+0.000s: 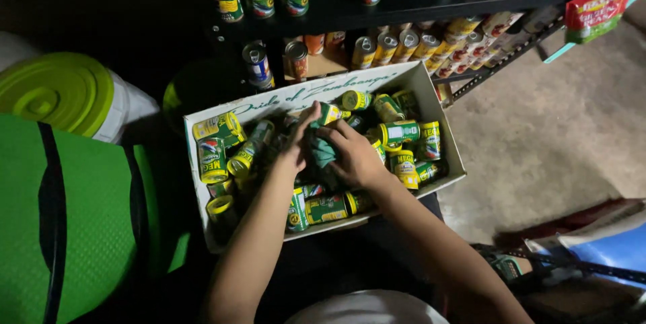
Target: Wiping canned goods with a cloth and organizing them onto a grocery shelf.
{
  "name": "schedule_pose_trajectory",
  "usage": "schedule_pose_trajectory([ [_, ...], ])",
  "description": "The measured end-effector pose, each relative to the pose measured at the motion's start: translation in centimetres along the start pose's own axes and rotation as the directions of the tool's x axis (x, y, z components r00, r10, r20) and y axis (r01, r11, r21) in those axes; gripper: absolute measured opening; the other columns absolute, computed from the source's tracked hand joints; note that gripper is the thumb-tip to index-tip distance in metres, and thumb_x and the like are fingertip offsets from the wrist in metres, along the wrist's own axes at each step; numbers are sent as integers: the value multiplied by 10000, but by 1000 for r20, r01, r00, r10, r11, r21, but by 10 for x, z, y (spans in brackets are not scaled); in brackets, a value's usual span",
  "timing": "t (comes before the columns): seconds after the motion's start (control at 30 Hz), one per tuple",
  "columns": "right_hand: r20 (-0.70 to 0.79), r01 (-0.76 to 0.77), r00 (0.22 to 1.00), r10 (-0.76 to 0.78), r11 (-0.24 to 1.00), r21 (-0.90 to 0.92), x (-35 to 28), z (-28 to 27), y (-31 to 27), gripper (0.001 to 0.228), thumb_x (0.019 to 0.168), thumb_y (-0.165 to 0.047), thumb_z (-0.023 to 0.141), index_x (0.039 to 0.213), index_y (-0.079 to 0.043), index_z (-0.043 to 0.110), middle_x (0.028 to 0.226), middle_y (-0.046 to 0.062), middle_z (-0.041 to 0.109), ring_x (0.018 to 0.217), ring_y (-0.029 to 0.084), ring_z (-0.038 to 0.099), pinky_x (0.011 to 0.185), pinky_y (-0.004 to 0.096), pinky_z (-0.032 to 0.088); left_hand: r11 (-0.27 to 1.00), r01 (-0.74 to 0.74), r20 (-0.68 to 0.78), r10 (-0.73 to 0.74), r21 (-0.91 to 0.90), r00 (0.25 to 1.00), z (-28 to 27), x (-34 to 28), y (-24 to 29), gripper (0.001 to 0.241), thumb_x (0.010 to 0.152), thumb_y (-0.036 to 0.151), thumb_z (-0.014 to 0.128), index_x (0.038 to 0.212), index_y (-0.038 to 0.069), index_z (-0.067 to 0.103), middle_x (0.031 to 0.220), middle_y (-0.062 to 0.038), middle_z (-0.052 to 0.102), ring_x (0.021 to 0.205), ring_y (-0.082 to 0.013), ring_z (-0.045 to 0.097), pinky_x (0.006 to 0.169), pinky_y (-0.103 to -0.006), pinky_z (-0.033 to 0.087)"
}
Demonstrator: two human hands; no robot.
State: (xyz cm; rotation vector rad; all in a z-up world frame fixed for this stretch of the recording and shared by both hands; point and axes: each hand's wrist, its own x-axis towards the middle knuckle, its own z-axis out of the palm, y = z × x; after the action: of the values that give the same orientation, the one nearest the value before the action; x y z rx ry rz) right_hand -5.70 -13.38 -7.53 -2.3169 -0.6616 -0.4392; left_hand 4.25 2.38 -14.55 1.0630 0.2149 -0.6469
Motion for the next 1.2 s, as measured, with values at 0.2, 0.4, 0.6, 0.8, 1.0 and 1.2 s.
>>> schedule_pose_trajectory([
  [0.2, -269, -221, 930, 252, 965, 140, 7, -18, 7, 723, 724, 7, 727, 1373, -14, 408, 1178, 337, 543, 1019, 630, 558, 822, 687, 473, 993, 49, -46, -54, -104, 997, 54, -60, 24, 856, 919, 583, 647, 1566, 102, 362, 1466, -149, 496, 1332, -311, 475, 1129, -490, 411],
  [0.4, -73, 57, 996, -52, 996, 68, -1, 10, 20, 596, 742, -395, 782, 1219, -82, 613, 1224, 137, 596, 1069, 383, 662, 893, 491, 550, 1000, -11, -26, 11, -9, 1000, 39, -44, 35, 1051, 808, 736, 696, 1570, 137, 290, 1537, -204, 416, 1421, -382, 430, 1174, -581, 335],
  [0.6, -216, -299, 918, 333, 938, 177, 7, -13, 6, 722, 729, -72, 705, 1390, -121, 420, 1193, 256, 558, 1022, 583, 602, 875, 631, 510, 995, 83, -88, -78, 53, 993, 52, -55, 27, 847, 999, 605, 454, 1627, 108, 178, 1645, -159, 258, 1509, -334, 295, 1241, -521, 229],
  [0.8, -110, -9, 994, 0, 996, -86, -4, 4, 3, 726, 617, -44, 857, 1257, 47, 526, 1245, 377, 551, 1166, 613, 546, 1008, 656, 462, 999, 17, 12, -16, -37, 1000, 62, -71, 51, 842, 802, 685, 715, 1402, 129, 517, 1303, -169, 594, 1204, -285, 604, 1060, -475, 491],
  [1.0, -221, -260, 926, 306, 942, 213, 4, -11, 4, 752, 698, -24, 729, 1402, -74, 468, 1206, 271, 576, 1113, 551, 606, 945, 573, 497, 991, 54, -81, -64, -126, 995, 8, -2, -20, 625, 910, 578, 681, 1323, 109, 646, 1194, -91, 695, 1085, -233, 664, 973, -408, 556],
  [1.2, -159, -287, 934, 320, 936, 202, 4, -18, -4, 707, 731, -67, 714, 1385, -97, 447, 1165, 298, 593, 983, 596, 615, 769, 649, 513, 962, 33, -52, -49, -271, 997, 66, -71, 46, 712, 873, 628, 675, 1364, 115, 622, 1300, -141, 655, 1158, -291, 638, 1019, -451, 516],
])
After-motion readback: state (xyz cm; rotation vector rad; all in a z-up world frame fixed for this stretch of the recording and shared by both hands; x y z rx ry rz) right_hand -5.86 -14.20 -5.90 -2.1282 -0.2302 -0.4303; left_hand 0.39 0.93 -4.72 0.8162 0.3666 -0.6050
